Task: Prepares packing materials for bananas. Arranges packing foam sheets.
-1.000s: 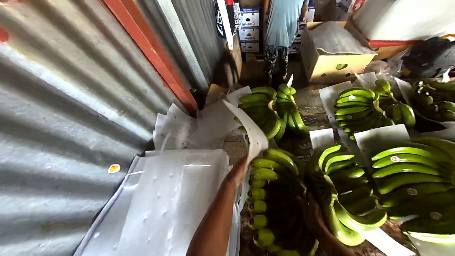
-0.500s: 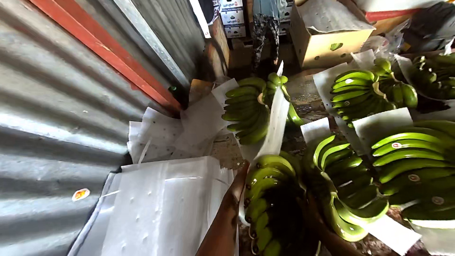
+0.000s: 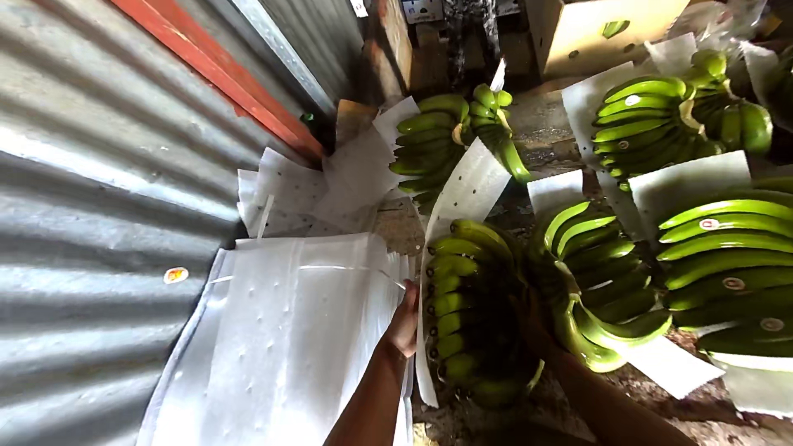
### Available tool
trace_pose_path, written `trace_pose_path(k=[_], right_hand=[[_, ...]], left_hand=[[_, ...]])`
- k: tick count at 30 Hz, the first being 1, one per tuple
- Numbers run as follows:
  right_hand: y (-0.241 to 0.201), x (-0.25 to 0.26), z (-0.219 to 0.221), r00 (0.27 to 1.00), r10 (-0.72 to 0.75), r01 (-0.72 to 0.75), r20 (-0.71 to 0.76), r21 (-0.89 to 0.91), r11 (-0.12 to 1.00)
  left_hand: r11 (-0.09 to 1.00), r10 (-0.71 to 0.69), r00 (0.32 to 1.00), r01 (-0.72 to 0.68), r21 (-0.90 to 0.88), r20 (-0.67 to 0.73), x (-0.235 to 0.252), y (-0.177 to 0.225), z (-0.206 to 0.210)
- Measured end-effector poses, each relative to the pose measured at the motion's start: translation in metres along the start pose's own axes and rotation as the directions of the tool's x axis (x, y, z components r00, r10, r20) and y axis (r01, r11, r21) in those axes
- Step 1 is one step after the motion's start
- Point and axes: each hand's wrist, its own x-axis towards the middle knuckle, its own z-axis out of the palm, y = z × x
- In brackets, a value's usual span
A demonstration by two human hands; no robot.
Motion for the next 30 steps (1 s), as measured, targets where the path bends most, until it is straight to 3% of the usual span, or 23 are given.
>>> trace_pose_path(k=[2,4,6,9,11,13,16,20,23,26,28,29,30], right_hand=[[0.003,0.003,0.002,0.999,-0.045,0.044,-0.017,-0.016,0.999],[0.004,0.003,0.004,0.997,-0.061,0.061,-0.038,-0.012,0.998],[0.004,0.003,0.003,0.997,-0.064,0.063,-0.035,-0.007,0.998],[0.004,0.002,0.001,0.996,-0.080,0.081,-0.034,0.022,0.996],[0.002,0.003,0.001,0.996,-0.082,0.084,-0.035,0.045,0.995],[0.003,0.004,0.003,0.997,-0.072,0.073,-0.031,0.050,0.996],[0.006,0.008,0.004,0.997,-0.066,0.066,-0.029,0.008,0.998],[0.006,0.009,0.003,1.000,-0.015,0.014,-0.022,-0.041,0.999],[0.004,0.008,0.001,0.999,-0.023,0.023,-0.030,-0.015,1.000],[0.002,0.006,0.003,1.000,-0.015,0.015,-0.026,0.002,1.000],[-0.005,0.001,0.001,1.000,0.022,-0.023,0.016,0.031,0.999],[-0.012,-0.007,-0.003,0.997,0.028,-0.031,0.077,0.035,0.999],[-0.019,-0.019,-0.009,0.990,0.002,-0.003,0.141,0.011,1.000]], left_hand=[[0.988,-0.082,0.984,0.101,0.115,-0.161,0.000,0.002,0.011],[0.960,-0.126,0.925,0.205,0.192,-0.358,-0.001,-0.001,0.024],[0.955,-0.129,0.889,0.231,0.186,-0.439,-0.003,-0.007,0.033],[0.983,-0.092,0.918,0.146,0.113,-0.386,-0.021,-0.007,0.042],[0.999,0.036,0.974,-0.039,-0.006,-0.225,-0.043,-0.010,0.039],[0.985,0.144,0.975,-0.157,-0.069,-0.167,-0.058,-0.027,0.036],[0.963,0.234,0.919,-0.264,-0.056,-0.317,-0.054,-0.053,0.053],[0.926,0.324,0.873,-0.371,-0.065,-0.364,-0.038,-0.090,0.057],[0.972,0.188,0.766,-0.235,0.004,-0.614,-0.038,-0.108,0.089],[0.986,0.162,0.723,-0.096,0.134,-0.672,-0.052,-0.129,0.107],[0.989,0.102,0.684,-0.150,-0.003,-0.722,-0.066,-0.132,0.111],[0.981,0.133,0.666,-0.196,-0.001,-0.734,-0.079,-0.132,0.108],[0.957,0.276,0.638,-0.252,0.144,-0.719,-0.097,-0.131,0.104]])
